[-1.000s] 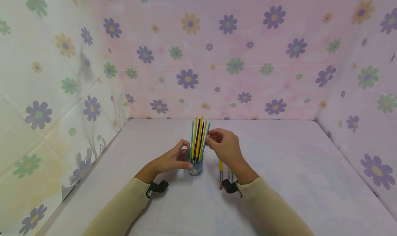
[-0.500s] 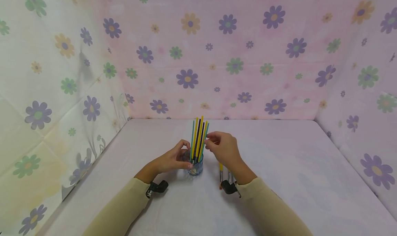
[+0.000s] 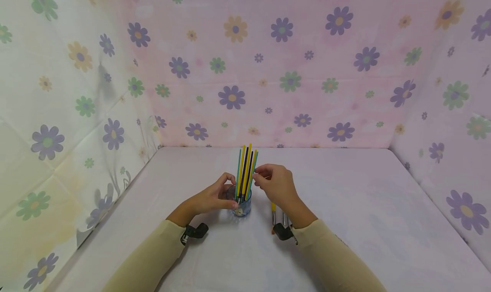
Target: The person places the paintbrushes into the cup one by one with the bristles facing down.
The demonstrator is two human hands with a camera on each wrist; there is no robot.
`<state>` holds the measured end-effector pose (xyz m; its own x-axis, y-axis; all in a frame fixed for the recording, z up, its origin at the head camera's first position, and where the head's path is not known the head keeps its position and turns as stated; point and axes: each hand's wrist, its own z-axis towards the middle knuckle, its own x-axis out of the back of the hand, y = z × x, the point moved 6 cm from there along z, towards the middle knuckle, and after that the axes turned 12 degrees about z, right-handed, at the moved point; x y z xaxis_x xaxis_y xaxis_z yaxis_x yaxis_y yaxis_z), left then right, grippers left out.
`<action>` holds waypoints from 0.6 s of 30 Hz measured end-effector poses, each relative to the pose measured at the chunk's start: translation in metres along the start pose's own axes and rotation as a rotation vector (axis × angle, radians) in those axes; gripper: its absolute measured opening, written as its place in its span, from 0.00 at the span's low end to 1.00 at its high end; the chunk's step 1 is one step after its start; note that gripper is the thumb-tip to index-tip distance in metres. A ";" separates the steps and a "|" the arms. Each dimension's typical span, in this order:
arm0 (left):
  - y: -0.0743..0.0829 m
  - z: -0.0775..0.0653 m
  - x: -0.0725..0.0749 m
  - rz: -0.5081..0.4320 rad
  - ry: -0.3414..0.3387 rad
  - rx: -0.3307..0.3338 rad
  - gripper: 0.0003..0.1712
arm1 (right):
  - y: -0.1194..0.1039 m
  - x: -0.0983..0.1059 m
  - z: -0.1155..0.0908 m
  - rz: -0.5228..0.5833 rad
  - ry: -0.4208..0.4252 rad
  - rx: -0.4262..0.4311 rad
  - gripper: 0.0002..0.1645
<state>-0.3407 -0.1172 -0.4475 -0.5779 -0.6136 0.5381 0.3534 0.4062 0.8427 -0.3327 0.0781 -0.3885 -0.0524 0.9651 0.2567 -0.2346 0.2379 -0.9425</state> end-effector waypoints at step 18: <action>0.002 0.000 -0.001 -0.001 -0.016 -0.058 0.38 | -0.002 0.005 0.000 -0.030 -0.036 -0.001 0.09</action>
<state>-0.3398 -0.1158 -0.4458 -0.5900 -0.6029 0.5371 0.3946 0.3651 0.8432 -0.3321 0.0829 -0.3852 -0.0797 0.9529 0.2927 -0.2355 0.2673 -0.9344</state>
